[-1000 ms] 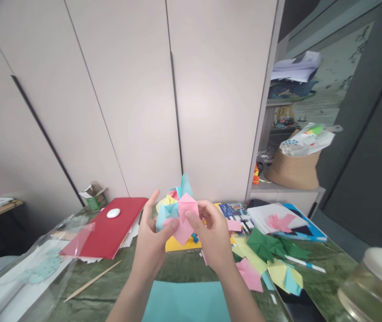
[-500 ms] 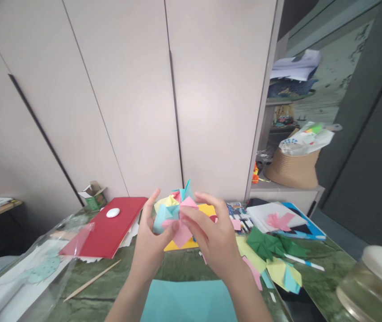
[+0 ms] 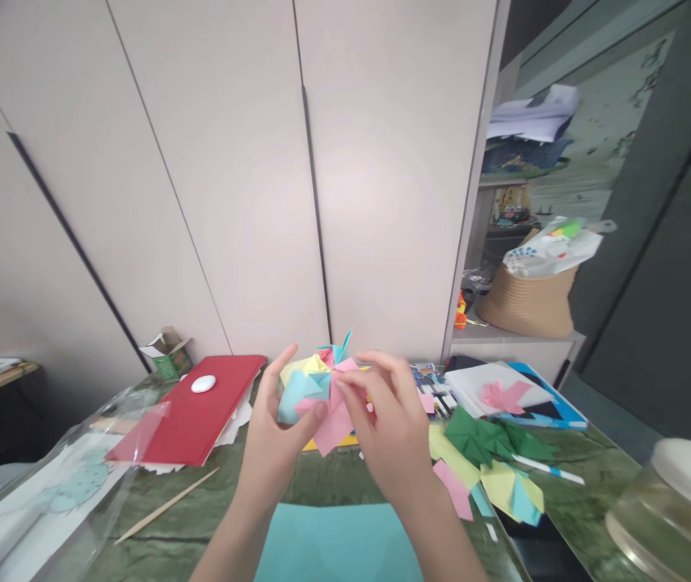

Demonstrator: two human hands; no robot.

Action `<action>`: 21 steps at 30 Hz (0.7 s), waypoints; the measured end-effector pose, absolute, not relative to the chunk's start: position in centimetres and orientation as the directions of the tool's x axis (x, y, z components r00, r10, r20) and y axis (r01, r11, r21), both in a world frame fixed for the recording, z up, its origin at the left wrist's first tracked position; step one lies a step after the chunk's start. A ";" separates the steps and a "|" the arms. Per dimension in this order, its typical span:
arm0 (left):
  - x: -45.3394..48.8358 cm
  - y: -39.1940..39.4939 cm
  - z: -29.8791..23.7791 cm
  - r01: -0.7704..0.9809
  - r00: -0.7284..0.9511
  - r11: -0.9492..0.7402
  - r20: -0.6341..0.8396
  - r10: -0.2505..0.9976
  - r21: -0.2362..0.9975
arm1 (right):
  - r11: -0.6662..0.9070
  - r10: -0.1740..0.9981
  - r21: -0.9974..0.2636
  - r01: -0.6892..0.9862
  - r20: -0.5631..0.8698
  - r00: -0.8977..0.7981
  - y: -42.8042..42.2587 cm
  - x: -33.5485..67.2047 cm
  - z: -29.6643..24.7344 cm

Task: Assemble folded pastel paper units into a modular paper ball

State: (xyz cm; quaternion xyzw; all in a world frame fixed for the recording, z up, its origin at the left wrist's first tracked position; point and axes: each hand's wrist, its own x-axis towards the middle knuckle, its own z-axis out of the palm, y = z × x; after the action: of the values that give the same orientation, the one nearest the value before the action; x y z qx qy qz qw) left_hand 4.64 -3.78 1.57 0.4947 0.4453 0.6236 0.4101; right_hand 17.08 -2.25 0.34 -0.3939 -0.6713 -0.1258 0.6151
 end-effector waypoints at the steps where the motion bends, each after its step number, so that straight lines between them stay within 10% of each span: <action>1: 4.7 -3.8 1.6 -0.073 -0.173 -0.263 0.248 0.953 0.962 | 0.654 0.360 -0.297 0.696 0.931 0.060 -2.2 17.0 0.3; 21: 4.7 -4.0 1.4 -0.039 -0.151 -0.316 0.307 0.940 0.948 | 0.540 0.163 -0.084 0.838 0.987 -0.005 -2.3 16.0 0.0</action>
State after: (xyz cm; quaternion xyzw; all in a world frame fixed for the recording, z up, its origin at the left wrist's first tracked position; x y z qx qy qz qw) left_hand 4.75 -3.96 1.38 0.5197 0.4332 0.6228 0.3929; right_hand 16.01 -2.30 0.00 -0.3854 -0.6489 -0.2856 0.5905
